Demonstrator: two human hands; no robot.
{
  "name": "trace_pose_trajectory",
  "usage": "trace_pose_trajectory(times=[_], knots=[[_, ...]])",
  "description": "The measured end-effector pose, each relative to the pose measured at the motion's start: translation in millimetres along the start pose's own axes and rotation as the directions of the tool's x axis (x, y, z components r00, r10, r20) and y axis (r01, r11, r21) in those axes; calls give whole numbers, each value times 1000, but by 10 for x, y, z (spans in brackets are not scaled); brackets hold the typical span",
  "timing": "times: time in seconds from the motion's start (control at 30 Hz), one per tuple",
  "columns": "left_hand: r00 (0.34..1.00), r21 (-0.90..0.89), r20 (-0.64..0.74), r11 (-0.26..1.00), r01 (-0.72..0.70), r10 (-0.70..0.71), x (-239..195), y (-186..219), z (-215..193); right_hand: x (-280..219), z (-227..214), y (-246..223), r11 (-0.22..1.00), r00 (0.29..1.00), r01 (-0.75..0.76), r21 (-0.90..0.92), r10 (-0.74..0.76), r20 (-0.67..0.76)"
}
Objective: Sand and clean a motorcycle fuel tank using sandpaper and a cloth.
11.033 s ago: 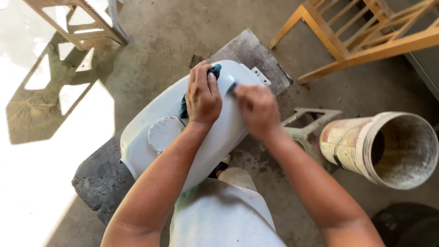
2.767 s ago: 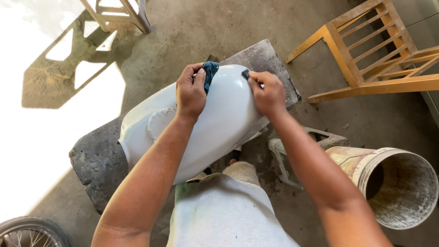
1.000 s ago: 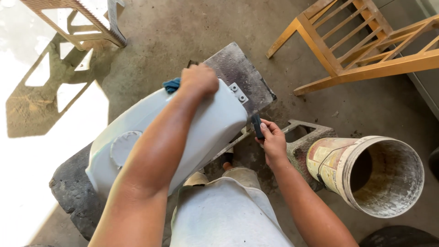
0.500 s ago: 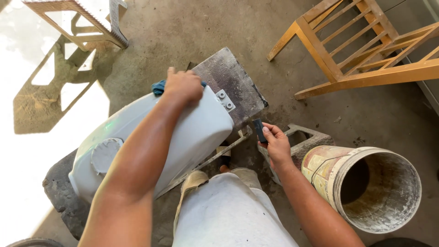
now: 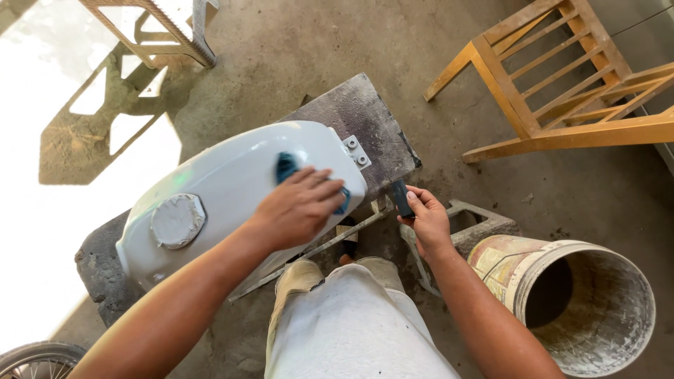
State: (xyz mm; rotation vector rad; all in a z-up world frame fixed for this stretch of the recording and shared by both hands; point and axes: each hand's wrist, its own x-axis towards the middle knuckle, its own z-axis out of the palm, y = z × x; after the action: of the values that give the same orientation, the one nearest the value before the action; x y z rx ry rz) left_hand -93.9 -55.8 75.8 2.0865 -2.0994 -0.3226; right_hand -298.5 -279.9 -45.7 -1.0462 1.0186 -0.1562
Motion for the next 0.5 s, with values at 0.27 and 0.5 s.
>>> trace_pose_trajectory(times=[0.27, 0.5], knots=[[819, -66, -428, 917, 394, -383, -1142, 369, 234, -538, 682, -186, 982, 978, 187, -13, -184, 96], [800, 41, -522, 928, 369, -295, -2004, 425, 413, -963, 1525, -24, 866, 844, 482, -132, -419, 335]])
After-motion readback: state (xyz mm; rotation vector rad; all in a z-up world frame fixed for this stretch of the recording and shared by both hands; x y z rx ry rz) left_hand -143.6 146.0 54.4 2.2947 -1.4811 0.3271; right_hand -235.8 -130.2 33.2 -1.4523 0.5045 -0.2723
